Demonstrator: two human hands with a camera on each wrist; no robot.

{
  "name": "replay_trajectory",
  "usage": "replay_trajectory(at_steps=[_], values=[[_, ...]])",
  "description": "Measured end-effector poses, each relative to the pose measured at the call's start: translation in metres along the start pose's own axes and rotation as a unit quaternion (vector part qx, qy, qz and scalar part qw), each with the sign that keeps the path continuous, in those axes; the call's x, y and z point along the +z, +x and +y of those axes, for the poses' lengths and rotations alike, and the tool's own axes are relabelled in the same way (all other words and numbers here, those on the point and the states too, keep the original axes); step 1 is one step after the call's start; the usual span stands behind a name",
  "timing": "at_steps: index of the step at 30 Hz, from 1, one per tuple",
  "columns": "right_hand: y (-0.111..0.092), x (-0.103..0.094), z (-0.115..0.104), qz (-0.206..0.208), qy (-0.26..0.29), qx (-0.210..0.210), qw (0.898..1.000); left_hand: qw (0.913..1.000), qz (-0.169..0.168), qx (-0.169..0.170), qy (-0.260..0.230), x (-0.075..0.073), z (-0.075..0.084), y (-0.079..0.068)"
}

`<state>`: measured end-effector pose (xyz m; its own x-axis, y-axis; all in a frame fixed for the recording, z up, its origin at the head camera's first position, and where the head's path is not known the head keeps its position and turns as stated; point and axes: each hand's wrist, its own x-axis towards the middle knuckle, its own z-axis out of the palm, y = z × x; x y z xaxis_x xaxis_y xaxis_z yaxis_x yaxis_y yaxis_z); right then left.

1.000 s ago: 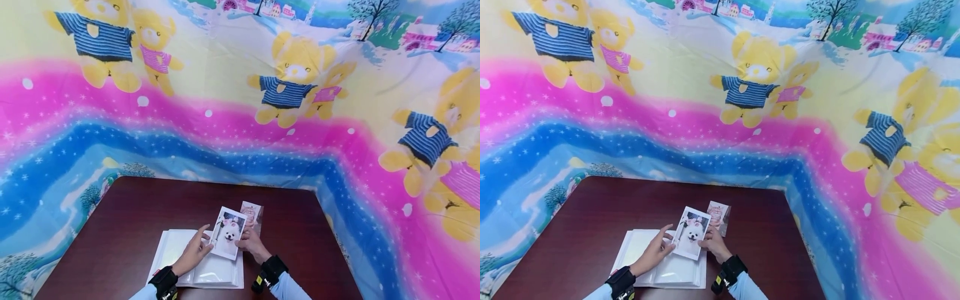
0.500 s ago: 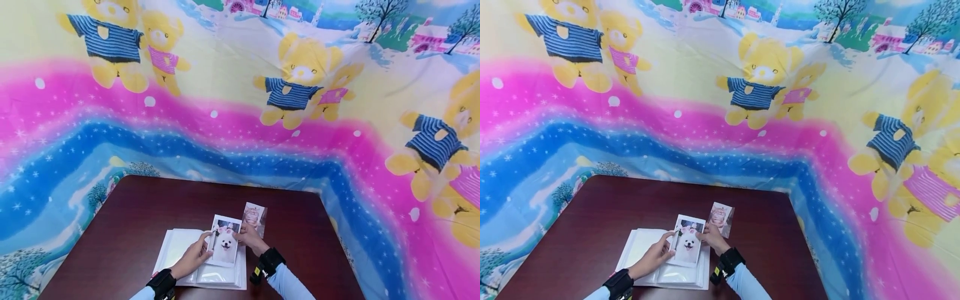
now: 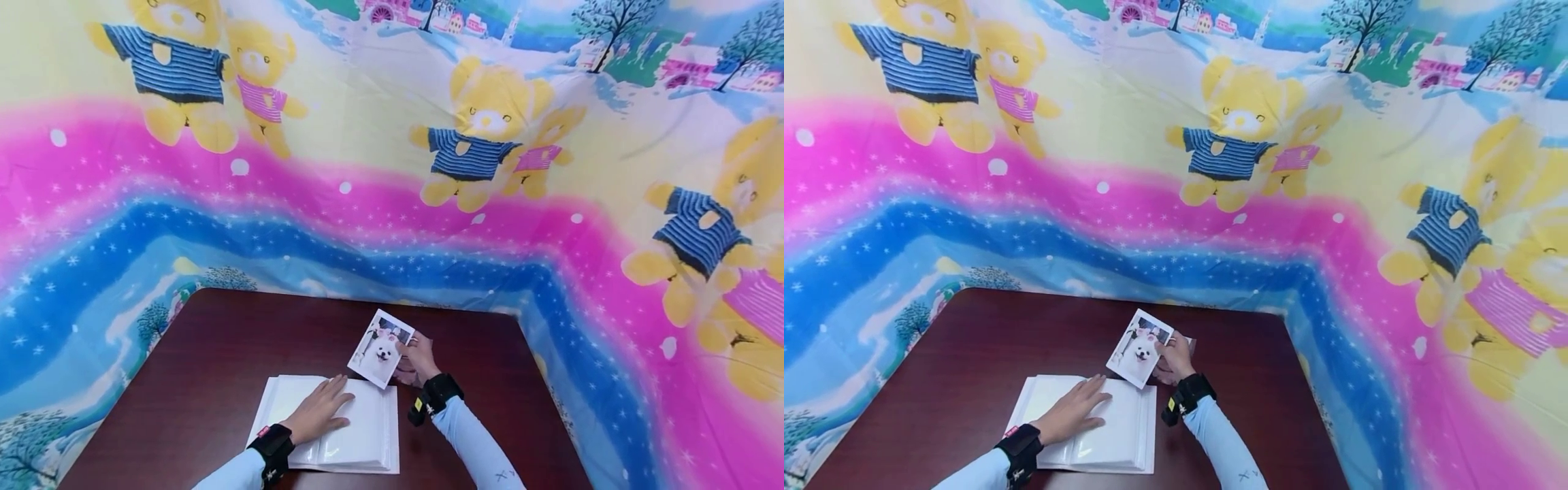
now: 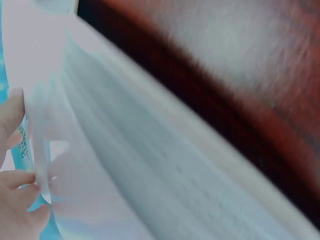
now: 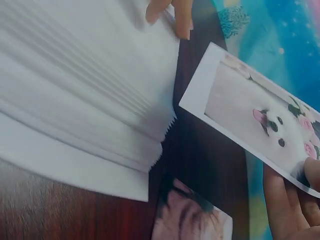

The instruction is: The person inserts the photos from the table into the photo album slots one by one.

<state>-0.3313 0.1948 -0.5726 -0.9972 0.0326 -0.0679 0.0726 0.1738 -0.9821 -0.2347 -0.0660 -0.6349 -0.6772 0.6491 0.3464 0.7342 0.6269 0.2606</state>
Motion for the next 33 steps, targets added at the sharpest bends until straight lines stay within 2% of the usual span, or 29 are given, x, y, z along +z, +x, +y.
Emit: replay_trajectory(at_steps=[2,5,9,12,16,23,26,30,33], values=[[0.002,0.004,0.001,0.006,0.002,0.012,1.0,0.9995,-0.029,-0.006,0.003,-0.001,-0.001,0.001],[0.002,0.011,0.004,-0.003,0.023,0.028,0.999,0.9992,-0.036,0.0,0.016,-0.003,-0.001,0.001],[0.001,0.02,0.008,-0.009,0.084,0.045,0.995,0.9991,0.004,0.022,0.037,-0.001,0.0,-0.001],[0.003,0.026,0.012,0.011,0.125,0.025,0.992,0.9976,0.032,0.032,0.052,0.002,0.0,-0.001],[0.007,0.034,0.021,0.042,0.149,-0.006,0.988,0.9963,0.051,0.035,0.06,0.005,0.0,-0.002],[0.004,0.039,0.033,0.043,0.068,0.007,0.997,0.9958,0.056,0.036,0.063,0.005,0.001,-0.003],[0.004,0.038,0.035,0.04,0.04,-0.001,0.998,0.9963,0.051,0.033,0.062,0.003,0.003,-0.003],[0.005,0.035,0.035,0.024,-0.007,-0.053,0.998,0.9973,0.037,0.024,0.059,0.001,0.004,-0.004],[0.007,0.034,0.034,-0.005,-0.059,-0.112,0.992,0.9976,0.03,0.02,0.059,-0.001,0.004,-0.005]])
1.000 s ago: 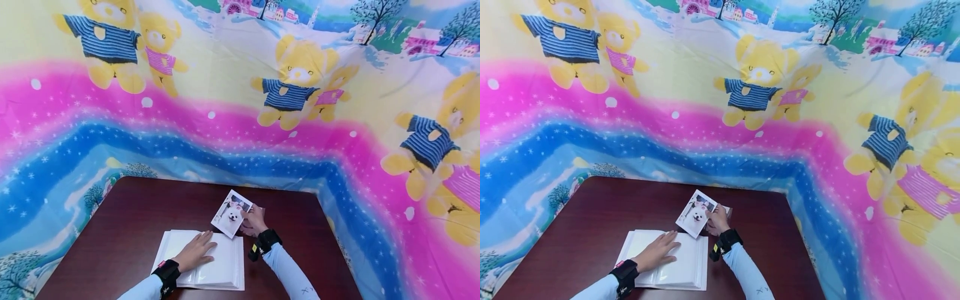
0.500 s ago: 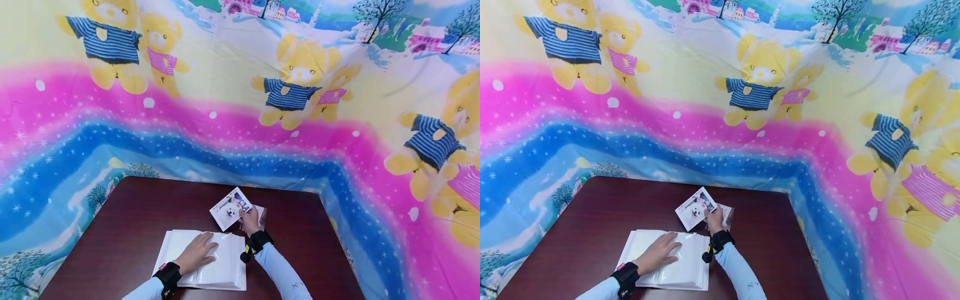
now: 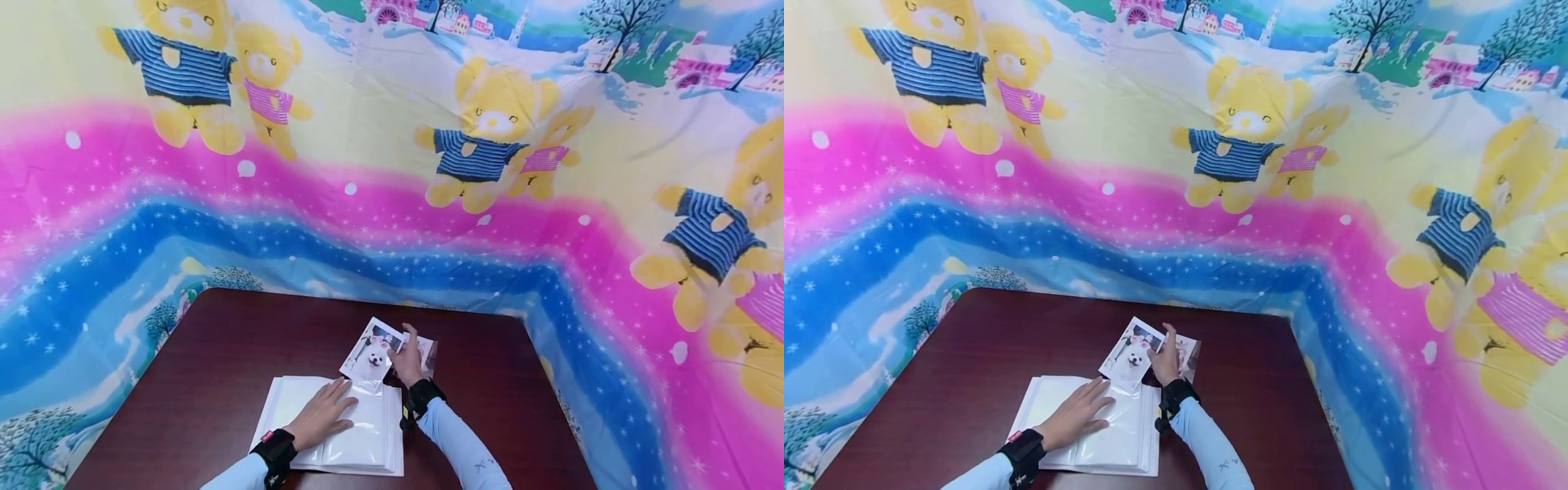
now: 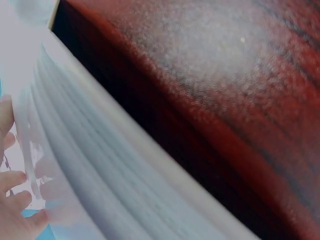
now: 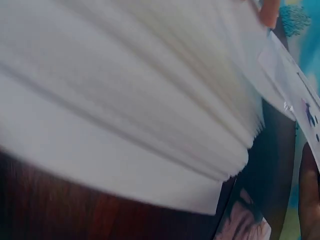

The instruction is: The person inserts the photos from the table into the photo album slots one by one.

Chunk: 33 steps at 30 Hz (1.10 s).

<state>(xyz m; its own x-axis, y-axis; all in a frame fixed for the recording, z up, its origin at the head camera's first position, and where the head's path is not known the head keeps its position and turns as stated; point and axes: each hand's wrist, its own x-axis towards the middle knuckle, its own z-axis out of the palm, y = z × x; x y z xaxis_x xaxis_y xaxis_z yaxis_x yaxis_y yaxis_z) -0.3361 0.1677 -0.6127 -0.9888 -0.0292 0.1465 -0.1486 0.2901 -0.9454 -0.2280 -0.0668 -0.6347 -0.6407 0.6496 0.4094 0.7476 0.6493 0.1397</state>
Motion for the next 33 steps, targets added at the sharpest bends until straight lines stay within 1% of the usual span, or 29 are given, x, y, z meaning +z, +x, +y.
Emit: replay_trajectory(at_steps=[2,5,9,12,16,19,21,23,26,28,30,33], values=[[0.002,0.0,0.0,-0.019,-0.036,-0.037,0.999,1.0,-0.004,-0.001,0.0,0.0,0.0,-0.001],[0.005,0.0,0.002,-0.042,-0.092,-0.079,0.992,1.0,-0.01,-0.003,0.001,0.0,-0.001,-0.001],[0.009,0.002,0.002,-0.057,-0.142,-0.092,0.984,0.9997,-0.022,-0.011,-0.01,0.003,-0.002,-0.003],[0.01,0.002,0.003,-0.073,-0.145,-0.103,0.981,0.9994,-0.024,-0.015,-0.02,0.007,-0.003,-0.005],[0.012,0.0,0.004,-0.097,-0.131,-0.109,0.981,0.9995,-0.015,-0.014,-0.023,0.009,-0.004,-0.006],[0.012,0.0,0.001,-0.099,-0.135,-0.104,0.98,0.9995,-0.007,-0.011,-0.027,0.01,-0.004,-0.006],[0.012,0.001,-0.002,-0.103,-0.139,-0.112,0.979,0.9996,-0.001,-0.008,-0.028,0.01,-0.004,-0.005],[0.011,0.002,-0.005,-0.111,-0.153,-0.119,0.975,0.9996,0.004,-0.006,-0.028,0.01,-0.004,-0.005],[0.01,0.005,-0.008,-0.143,-0.17,-0.133,0.966,0.9996,0.012,-0.004,-0.027,0.009,-0.004,-0.005],[0.01,0.007,-0.01,-0.166,-0.183,-0.13,0.96,0.9995,0.015,-0.003,-0.028,0.008,-0.004,-0.005],[0.008,0.008,-0.012,-0.19,-0.185,-0.127,0.956,0.9995,0.016,-0.004,-0.028,0.008,-0.004,-0.005],[0.004,0.008,-0.015,-0.218,-0.184,-0.12,0.951,0.9995,0.009,-0.009,-0.028,0.009,-0.004,-0.006]])
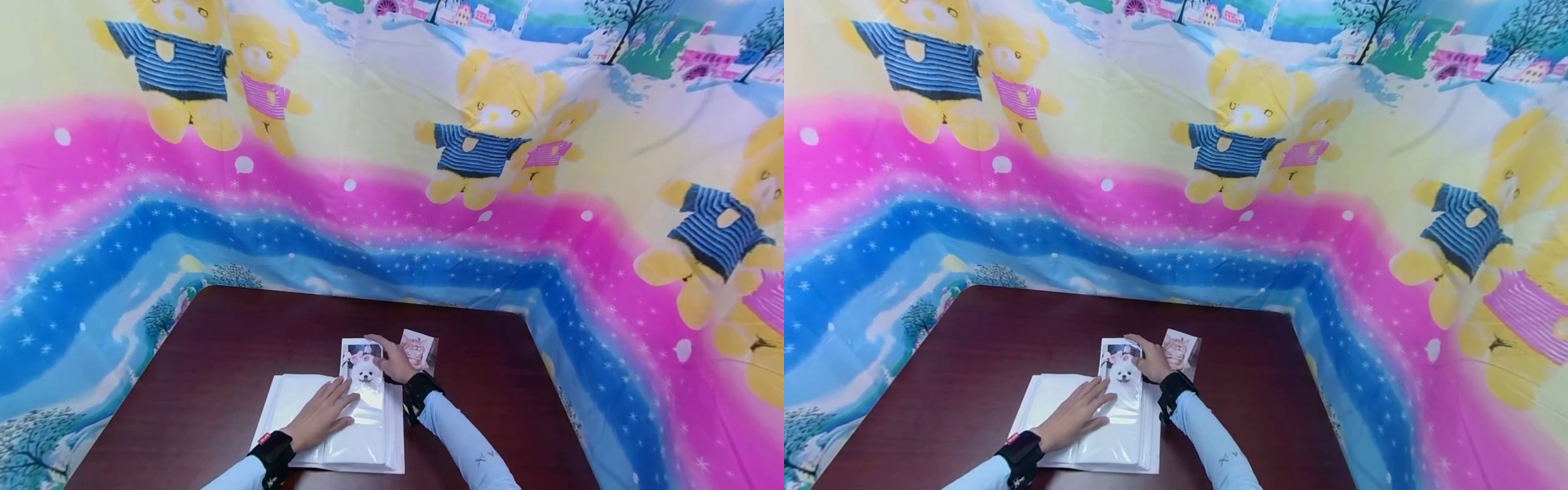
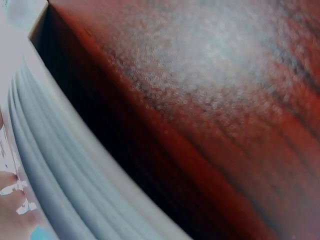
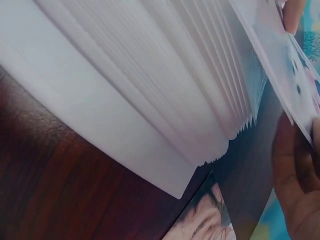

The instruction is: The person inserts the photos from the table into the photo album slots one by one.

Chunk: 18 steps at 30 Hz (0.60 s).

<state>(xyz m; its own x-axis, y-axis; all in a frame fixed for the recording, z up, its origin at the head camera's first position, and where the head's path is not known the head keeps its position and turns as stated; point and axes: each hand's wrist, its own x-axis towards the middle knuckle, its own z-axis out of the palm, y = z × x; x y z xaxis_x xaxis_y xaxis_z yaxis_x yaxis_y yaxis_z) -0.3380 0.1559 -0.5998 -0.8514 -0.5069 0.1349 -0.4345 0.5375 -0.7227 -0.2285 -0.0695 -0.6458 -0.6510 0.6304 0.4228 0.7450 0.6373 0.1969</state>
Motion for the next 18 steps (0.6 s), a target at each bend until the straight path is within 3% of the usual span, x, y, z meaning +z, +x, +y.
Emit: replay_trajectory(at_steps=[6,18], values=[[-0.007,-0.001,0.001,-0.028,0.017,-0.001,0.999,0.9998,-0.012,-0.014,-0.002,0.003,-0.001,-0.001],[-0.015,0.001,0.007,-0.067,0.075,0.017,0.995,0.9996,0.02,0.002,-0.018,0.005,-0.003,-0.002]])
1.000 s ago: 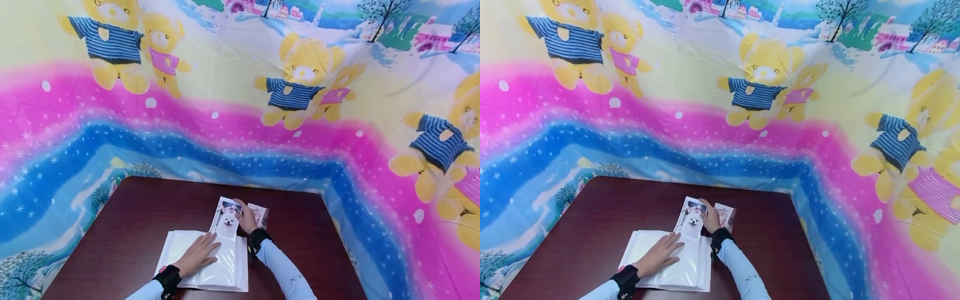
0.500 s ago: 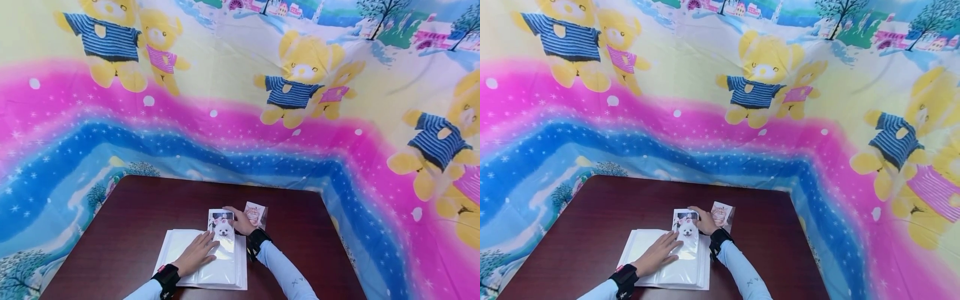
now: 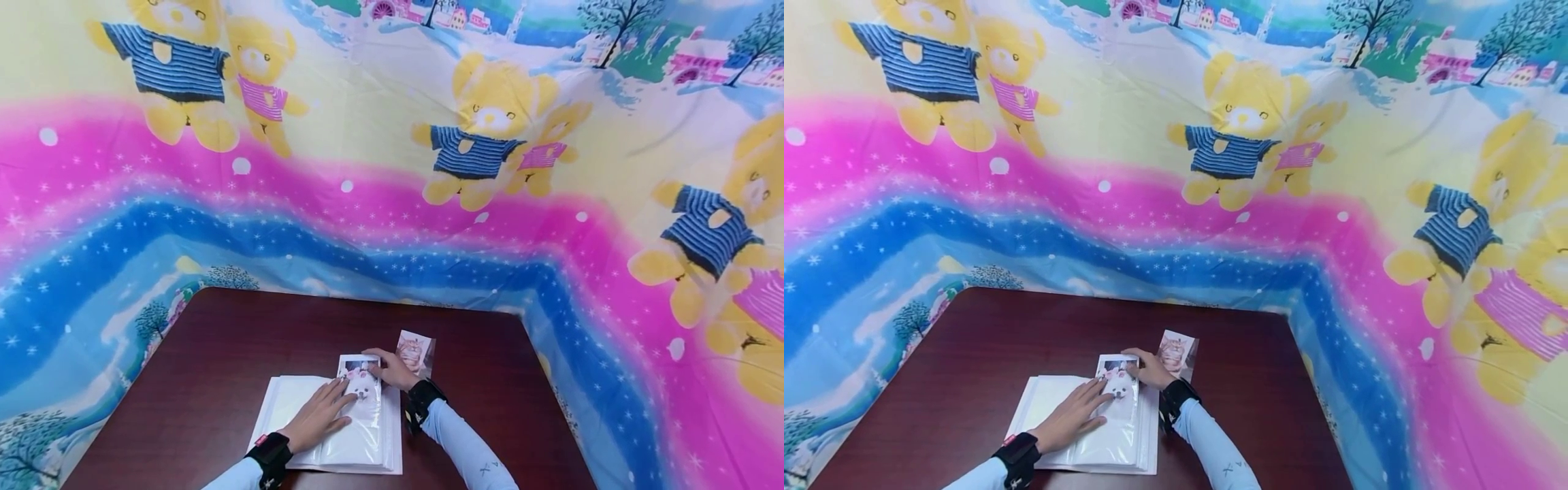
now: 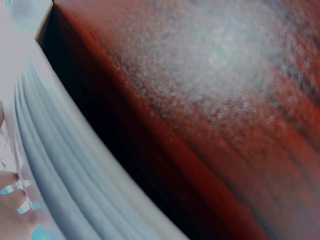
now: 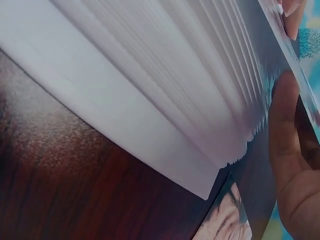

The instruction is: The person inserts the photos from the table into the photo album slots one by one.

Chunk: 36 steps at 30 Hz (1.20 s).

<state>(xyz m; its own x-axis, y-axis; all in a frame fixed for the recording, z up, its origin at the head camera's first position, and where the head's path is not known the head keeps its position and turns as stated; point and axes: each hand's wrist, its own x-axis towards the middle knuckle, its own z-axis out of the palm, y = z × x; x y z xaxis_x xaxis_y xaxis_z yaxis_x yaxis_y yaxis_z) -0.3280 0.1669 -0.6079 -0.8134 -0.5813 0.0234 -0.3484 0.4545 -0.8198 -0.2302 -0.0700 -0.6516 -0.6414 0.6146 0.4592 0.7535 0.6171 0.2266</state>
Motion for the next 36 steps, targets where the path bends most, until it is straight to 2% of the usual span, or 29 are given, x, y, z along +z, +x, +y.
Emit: replay_trajectory(at_steps=[6,10,16,20,23,30,33,36], values=[[-0.005,0.0,-0.003,-0.04,0.011,0.034,0.999,1.0,0.002,0.0,0.007,-0.001,0.001,0.0],[-0.007,0.001,-0.006,-0.068,0.033,0.053,0.996,0.9998,-0.013,-0.013,0.0,-0.003,0.002,0.001],[-0.008,0.003,-0.009,-0.094,0.045,0.055,0.993,0.9978,-0.052,-0.041,-0.008,-0.006,0.003,0.002],[-0.009,0.002,-0.01,-0.105,0.04,0.031,0.993,0.9954,-0.075,-0.057,-0.016,-0.007,0.004,0.002],[-0.01,0.002,-0.008,-0.108,0.035,0.016,0.993,0.994,-0.085,-0.064,-0.025,-0.007,0.004,0.002],[-0.011,0.004,-0.004,-0.102,0.023,0.009,0.994,0.9915,-0.107,-0.07,-0.025,-0.007,0.004,0.004],[-0.013,0.005,-0.005,-0.095,0.019,-0.001,0.995,0.9924,-0.1,-0.067,-0.025,-0.007,0.004,0.004],[-0.016,0.008,-0.007,-0.081,0.043,0.006,0.996,0.9938,-0.077,-0.07,-0.04,-0.008,0.006,0.004]])
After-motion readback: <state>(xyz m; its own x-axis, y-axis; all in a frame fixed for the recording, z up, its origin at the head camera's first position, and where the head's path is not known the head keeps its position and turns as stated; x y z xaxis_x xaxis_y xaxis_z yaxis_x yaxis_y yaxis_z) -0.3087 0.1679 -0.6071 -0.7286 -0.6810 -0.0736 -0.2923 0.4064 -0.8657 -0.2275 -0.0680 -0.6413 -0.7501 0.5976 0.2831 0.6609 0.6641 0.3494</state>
